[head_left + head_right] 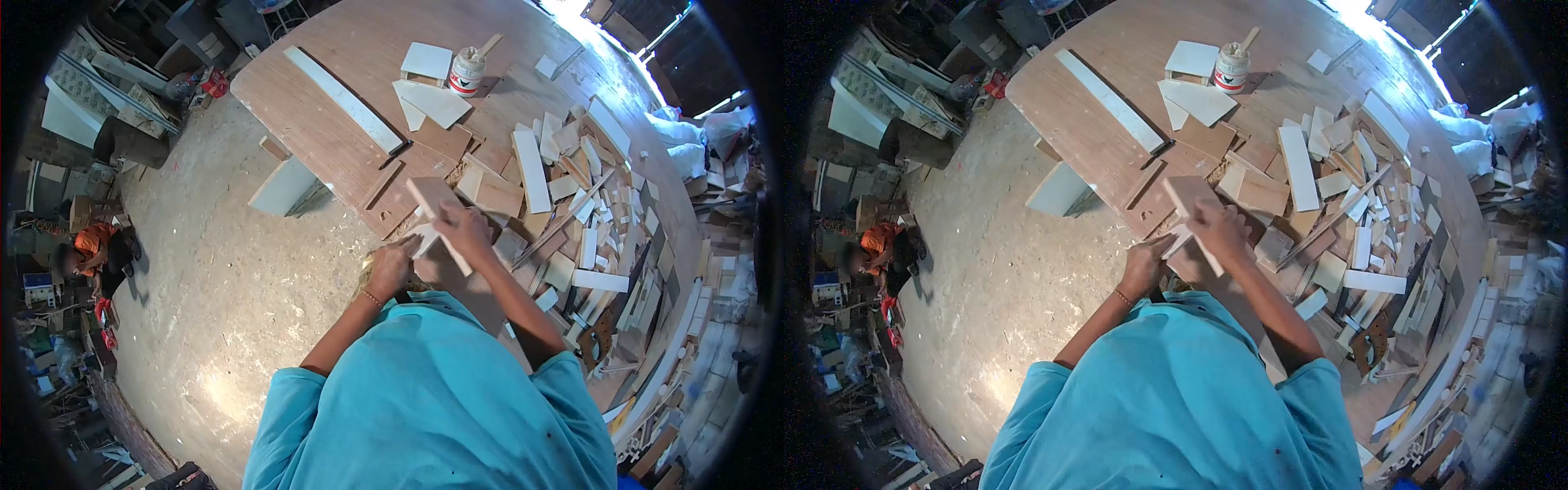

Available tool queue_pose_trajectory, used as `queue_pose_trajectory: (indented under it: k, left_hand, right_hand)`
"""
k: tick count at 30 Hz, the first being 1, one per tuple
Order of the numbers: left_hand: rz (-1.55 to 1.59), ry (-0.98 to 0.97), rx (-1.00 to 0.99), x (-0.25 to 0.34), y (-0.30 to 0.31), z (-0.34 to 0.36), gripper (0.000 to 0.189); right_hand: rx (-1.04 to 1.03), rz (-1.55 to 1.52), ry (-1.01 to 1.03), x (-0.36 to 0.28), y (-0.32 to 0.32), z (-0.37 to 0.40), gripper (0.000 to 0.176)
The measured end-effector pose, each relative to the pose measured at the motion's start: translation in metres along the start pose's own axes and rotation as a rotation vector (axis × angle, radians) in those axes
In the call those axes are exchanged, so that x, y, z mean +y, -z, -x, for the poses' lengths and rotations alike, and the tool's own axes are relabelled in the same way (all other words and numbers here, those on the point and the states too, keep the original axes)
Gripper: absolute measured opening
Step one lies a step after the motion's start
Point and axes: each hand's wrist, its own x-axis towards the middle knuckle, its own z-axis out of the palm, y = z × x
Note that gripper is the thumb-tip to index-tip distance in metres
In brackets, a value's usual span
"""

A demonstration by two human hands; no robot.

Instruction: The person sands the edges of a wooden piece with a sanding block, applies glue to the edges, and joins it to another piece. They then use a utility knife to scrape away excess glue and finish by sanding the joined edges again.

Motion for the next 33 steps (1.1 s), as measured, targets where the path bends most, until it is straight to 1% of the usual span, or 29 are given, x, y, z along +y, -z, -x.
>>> queue_pose_trajectory:
  k: [1, 2, 3, 5, 6, 7, 9, 10, 11, 13, 14, 15, 16, 17, 18, 19, 20, 21, 22, 23, 24, 25, 26, 27, 28, 29, 31, 32, 33]
  left_hand:
    - [0.007, -0.026, 0.008, 0.001, 0.000, 0.001, 0.036]
    - [-0.025, -0.025, 0.026, 0.001, 0.001, -0.001, 0.033]
    - [-0.020, -0.016, 0.026, -0.004, -0.002, 0.000, 0.033]
    - [0.025, -0.065, -0.061, -0.019, -0.007, -0.001, 0.028]
    - [0.247, -0.043, 0.145, 0.001, 0.004, -0.006, 0.016]
    - [0.252, -0.052, 0.131, -0.004, 0.000, -0.006, 0.016]
    - [-0.147, 0.192, -0.132, -0.019, -0.012, -0.008, 0.021]
    - [-0.033, 0.141, 0.003, -0.004, -0.001, -0.014, 0.016]
    - [-0.035, 0.133, -0.002, -0.002, 0.004, -0.016, 0.016]
    - [-0.049, 0.100, -0.104, -0.003, 0.010, -0.023, 0.023]
    - [-0.055, 0.084, -0.121, -0.008, 0.008, -0.026, 0.023]
    - [-0.046, 0.064, -0.131, -0.011, 0.008, -0.027, 0.023]
    - [0.068, -0.006, -0.035, -0.014, 0.008, -0.029, 0.025]
    - [0.189, -0.080, 0.055, -0.013, 0.007, -0.032, 0.028]
    - [0.445, -0.082, 0.052, 0.003, 0.021, -0.039, 0.033]
    - [0.411, 0.077, -0.012, -0.008, 0.013, -0.038, 0.033]
    - [0.169, -0.063, -0.006, -0.018, 0.009, -0.040, 0.025]
    - [0.042, 0.024, -0.170, -0.039, 0.004, -0.038, 0.018]
    - [0.139, 0.015, -0.162, -0.038, 0.007, -0.038, 0.016]
    - [0.135, 0.075, -0.136, -0.002, 0.034, -0.038, 0.016]
    - [0.101, -0.086, -0.152, -0.046, 0.013, -0.037, 0.016]
    - [0.220, 0.068, -0.095, -0.042, 0.013, -0.037, 0.015]
    - [0.428, 0.071, -0.277, -0.042, 0.011, -0.048, 0.012]
    - [0.650, 0.202, -0.383, -0.038, 0.012, -0.055, 0.011]
    - [0.747, 0.058, -0.310, -0.052, 0.008, -0.058, 0.015]
    - [0.621, -0.149, -0.104, -0.067, 0.002, -0.053, 0.016]
    - [-0.004, -0.426, -0.358, -0.078, 0.021, -0.063, 0.020]
    - [0.188, -0.410, -0.410, -0.078, 0.015, -0.073, 0.019]
    - [0.432, -0.102, -0.509, -0.063, 0.018, -0.069, 0.018]
  right_hand:
    - [0.078, 0.018, 0.026, -0.001, 0.000, -0.001, 0.051]
    - [0.156, 0.038, 0.052, -0.001, 0.000, -0.002, 0.051]
    - [0.147, 0.044, 0.051, -0.002, -0.004, 0.006, 0.051]
    - [0.163, -0.049, 0.282, -0.040, 0.004, 0.042, 0.050]
    - [0.260, 0.049, 0.355, -0.049, 0.005, 0.053, 0.049]
    - [0.268, 0.046, 0.340, -0.046, 0.003, 0.052, 0.049]
    - [0.343, -0.065, 0.314, -0.029, -0.005, 0.034, 0.046]
    - [0.365, -0.043, 0.184, -0.020, -0.009, 0.018, 0.046]
    - [0.372, -0.048, 0.179, -0.011, -0.010, 0.007, 0.046]
    - [0.260, -0.087, 0.063, -0.003, -0.003, -0.006, 0.047]
    - [0.335, -0.007, 0.171, -0.009, -0.004, 0.001, 0.050]
    - [0.254, -0.220, 0.120, -0.014, -0.011, 0.009, 0.048]
    - [0.335, -0.185, 0.210, -0.033, -0.010, 0.026, 0.047]
    - [0.368, -0.115, 0.324, -0.048, 0.000, 0.042, 0.048]
    - [0.411, -0.104, 0.332, -0.056, 0.002, 0.049, 0.050]
    - [0.370, -0.223, 0.315, -0.054, 0.001, 0.045, 0.050]
    - [0.484, -0.125, 0.300, -0.048, -0.008, 0.035, 0.048]
    - [0.422, -0.150, 0.179, -0.040, -0.010, 0.022, 0.047]
    - [0.375, -0.184, 0.037, -0.025, -0.014, 0.008, 0.047]
    - [0.496, -0.364, 0.231, 0.008, -0.039, -0.021, 0.046]
    - [0.096, -0.302, 0.021, 0.006, -0.023, -0.021, 0.043]
    - [0.495, 0.029, 0.337, -0.016, -0.008, -0.004, 0.040]
    - [0.487, -0.162, 0.039, -0.033, 0.001, 0.027, 0.039]
    - [0.542, -0.272, 0.113, -0.030, -0.037, 0.007, 0.044]
    - [0.608, -0.296, 0.169, -0.053, -0.034, 0.023, 0.049]
    - [0.596, -0.246, 0.191, -0.070, -0.026, 0.035, 0.050]
    - [0.655, -0.341, 0.230, -0.071, -0.031, 0.033, 0.047]
    - [0.716, -0.346, 0.205, -0.062, -0.031, 0.029, 0.046]
    - [0.773, -0.350, 0.177, -0.048, -0.028, 0.024, 0.046]
